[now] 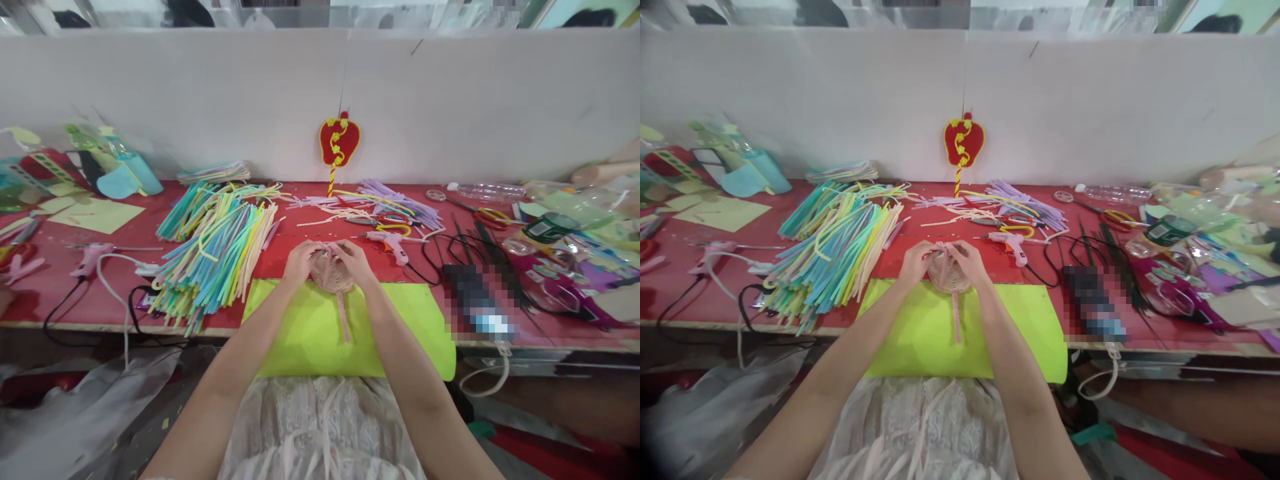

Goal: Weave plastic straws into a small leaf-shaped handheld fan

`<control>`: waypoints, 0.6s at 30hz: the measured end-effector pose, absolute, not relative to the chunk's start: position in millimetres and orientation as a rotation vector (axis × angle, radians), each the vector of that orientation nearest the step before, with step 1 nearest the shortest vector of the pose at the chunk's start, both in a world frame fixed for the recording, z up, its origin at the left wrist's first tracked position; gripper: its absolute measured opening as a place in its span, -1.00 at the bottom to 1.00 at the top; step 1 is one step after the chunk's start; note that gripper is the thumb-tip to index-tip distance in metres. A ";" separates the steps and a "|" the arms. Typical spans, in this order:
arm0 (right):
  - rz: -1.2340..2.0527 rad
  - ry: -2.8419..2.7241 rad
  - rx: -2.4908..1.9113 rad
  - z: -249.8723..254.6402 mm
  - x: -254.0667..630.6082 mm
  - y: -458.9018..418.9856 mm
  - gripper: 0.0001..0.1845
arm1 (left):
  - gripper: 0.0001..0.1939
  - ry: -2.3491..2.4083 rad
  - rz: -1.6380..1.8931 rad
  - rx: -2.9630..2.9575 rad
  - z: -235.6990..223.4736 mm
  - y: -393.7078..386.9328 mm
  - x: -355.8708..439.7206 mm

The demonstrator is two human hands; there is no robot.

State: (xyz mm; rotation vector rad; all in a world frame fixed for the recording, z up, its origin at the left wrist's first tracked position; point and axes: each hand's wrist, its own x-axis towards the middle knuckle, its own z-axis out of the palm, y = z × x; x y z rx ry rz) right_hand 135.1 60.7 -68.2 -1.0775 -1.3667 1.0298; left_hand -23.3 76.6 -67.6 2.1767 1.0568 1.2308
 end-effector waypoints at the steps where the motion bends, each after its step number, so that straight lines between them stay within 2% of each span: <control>1: 1.024 -1.371 -1.082 -68.3 135.4 61.2 -0.68 | -0.85 1.041 1.217 2.178 -67.5 76.7 -23.3; 12: 1.083 -1.339 -1.045 -73.5 135.7 63.9 -0.68 | -0.86 1.099 1.305 2.142 -64.8 76.5 -21.3; 18: 1.000 -1.336 -1.110 -75.7 133.5 66.0 -0.66 | -0.81 1.262 1.287 2.442 -64.7 74.0 -23.0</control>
